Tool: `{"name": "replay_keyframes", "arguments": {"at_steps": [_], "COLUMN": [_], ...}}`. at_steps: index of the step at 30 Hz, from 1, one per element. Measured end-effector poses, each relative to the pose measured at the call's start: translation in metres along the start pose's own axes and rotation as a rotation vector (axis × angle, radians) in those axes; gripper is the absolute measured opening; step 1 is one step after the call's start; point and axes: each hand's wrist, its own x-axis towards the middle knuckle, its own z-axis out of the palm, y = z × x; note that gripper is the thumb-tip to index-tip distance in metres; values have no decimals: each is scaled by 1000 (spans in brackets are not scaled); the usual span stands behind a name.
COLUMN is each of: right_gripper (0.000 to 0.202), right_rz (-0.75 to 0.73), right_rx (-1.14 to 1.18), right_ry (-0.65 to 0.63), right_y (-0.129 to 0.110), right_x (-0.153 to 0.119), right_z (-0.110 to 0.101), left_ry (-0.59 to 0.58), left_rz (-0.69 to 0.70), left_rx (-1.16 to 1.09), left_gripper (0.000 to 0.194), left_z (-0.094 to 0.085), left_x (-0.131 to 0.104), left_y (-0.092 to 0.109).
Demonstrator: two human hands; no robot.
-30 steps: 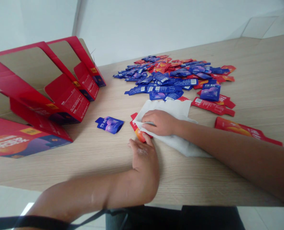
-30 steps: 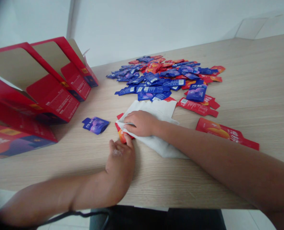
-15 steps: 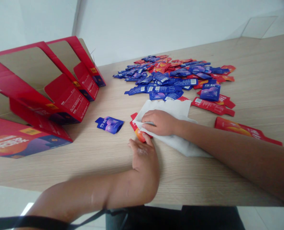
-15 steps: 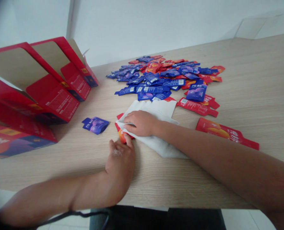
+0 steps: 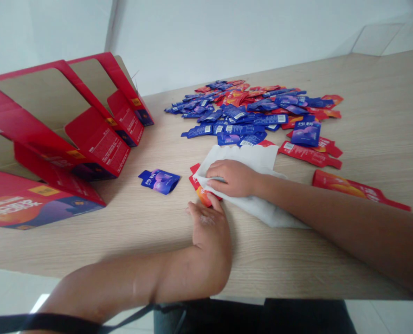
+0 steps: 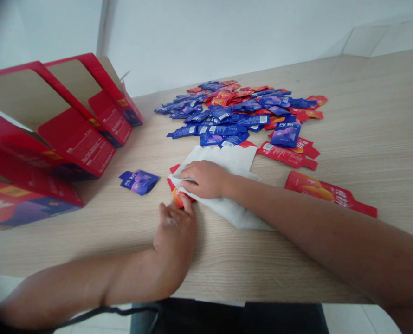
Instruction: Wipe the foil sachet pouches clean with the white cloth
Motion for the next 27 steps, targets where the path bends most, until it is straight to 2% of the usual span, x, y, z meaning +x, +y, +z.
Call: {"name": "replay_keyframes", "arguments": {"at_steps": [10, 15, 18, 27], "right_gripper": [26, 26, 27, 27], "right_rz": [-7, -17, -21, -6], "right_rx": [-14, -11, -12, -24], "right_ry": [-17, -17, -10, -21], "right_y": [-1, 0, 1, 0], "right_x": [0, 0, 0, 0], "right_z": [-1, -1, 0, -1], "left_ry": [84, 38, 51, -30], "left_rz": [0, -25, -16, -1], "left_rx": [17, -56, -45, 22], "left_gripper": [48, 48, 49, 50], "left_z": [12, 6, 5, 1], "left_x": [-1, -1, -1, 0], "left_y": [2, 1, 1, 1]}}
